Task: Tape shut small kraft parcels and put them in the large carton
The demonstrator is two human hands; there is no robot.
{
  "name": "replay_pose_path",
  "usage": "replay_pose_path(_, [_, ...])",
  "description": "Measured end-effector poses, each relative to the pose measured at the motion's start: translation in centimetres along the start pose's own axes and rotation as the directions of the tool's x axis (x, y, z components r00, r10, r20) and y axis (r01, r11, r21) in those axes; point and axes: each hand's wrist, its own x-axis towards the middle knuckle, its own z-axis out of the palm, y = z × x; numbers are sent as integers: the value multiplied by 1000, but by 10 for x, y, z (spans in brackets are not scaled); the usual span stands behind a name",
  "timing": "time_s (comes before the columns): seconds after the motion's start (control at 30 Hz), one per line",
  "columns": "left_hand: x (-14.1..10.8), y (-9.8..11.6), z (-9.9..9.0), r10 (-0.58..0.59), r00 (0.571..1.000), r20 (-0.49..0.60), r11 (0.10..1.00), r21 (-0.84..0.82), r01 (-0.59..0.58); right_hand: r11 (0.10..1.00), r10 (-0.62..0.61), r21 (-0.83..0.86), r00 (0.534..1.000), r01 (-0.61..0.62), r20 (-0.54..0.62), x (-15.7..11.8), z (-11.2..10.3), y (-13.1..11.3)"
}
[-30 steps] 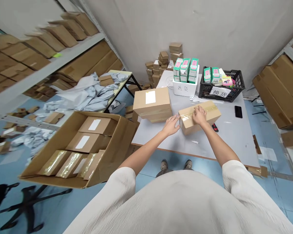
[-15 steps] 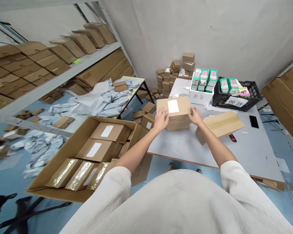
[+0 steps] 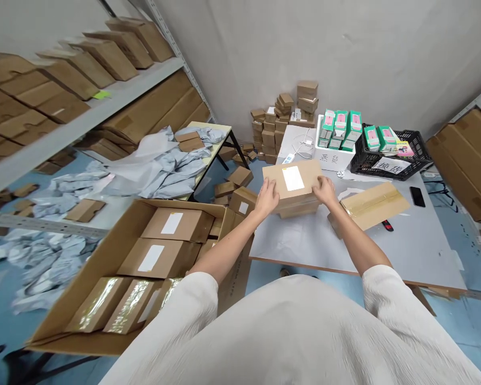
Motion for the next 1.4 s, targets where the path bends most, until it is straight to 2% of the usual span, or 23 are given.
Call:
replay_pose_path(0.2, [-20, 10, -12, -3, 998, -60, 1000, 11, 4, 997, -45, 60, 997, 49, -61, -10, -11, -7])
replay_pose_path(0.33, [-45, 19, -15, -40, 993, -110, 999, 20, 43, 993, -101, 54, 994, 104, -52, -24, -20, -10])
replay_pose_path(0.53, [-102, 34, -4, -126, 982, -141, 990, 45, 134, 984, -176, 16, 984, 175, 41, -59, -28, 0])
replay_pose_path(0.77, [-173, 39, 5, -199, 972, -128, 978, 35, 205, 983, -182, 25, 980, 180, 80, -121, -22, 9])
replay_pose_path(0.9, [-201, 33, 6, -207, 972, -111, 976, 40, 212, 987, -163, 16, 983, 162, 87, -159, -13, 13])
replay_pose_path(1.07, [-225, 14, 15, -202, 979, -31, 978, 50, 203, 996, -93, 0, 990, 93, 104, -195, 9, 23])
replay_pose_path(1.23, [-237, -11, 36, -193, 979, 68, 979, 76, 188, 999, -31, -28, 984, 37, 176, -214, 43, 43])
replay_pose_path(1.4, [-246, -29, 57, -158, 972, 172, 983, 116, 139, 998, 8, -60, 977, 5, 215, -218, 73, 62])
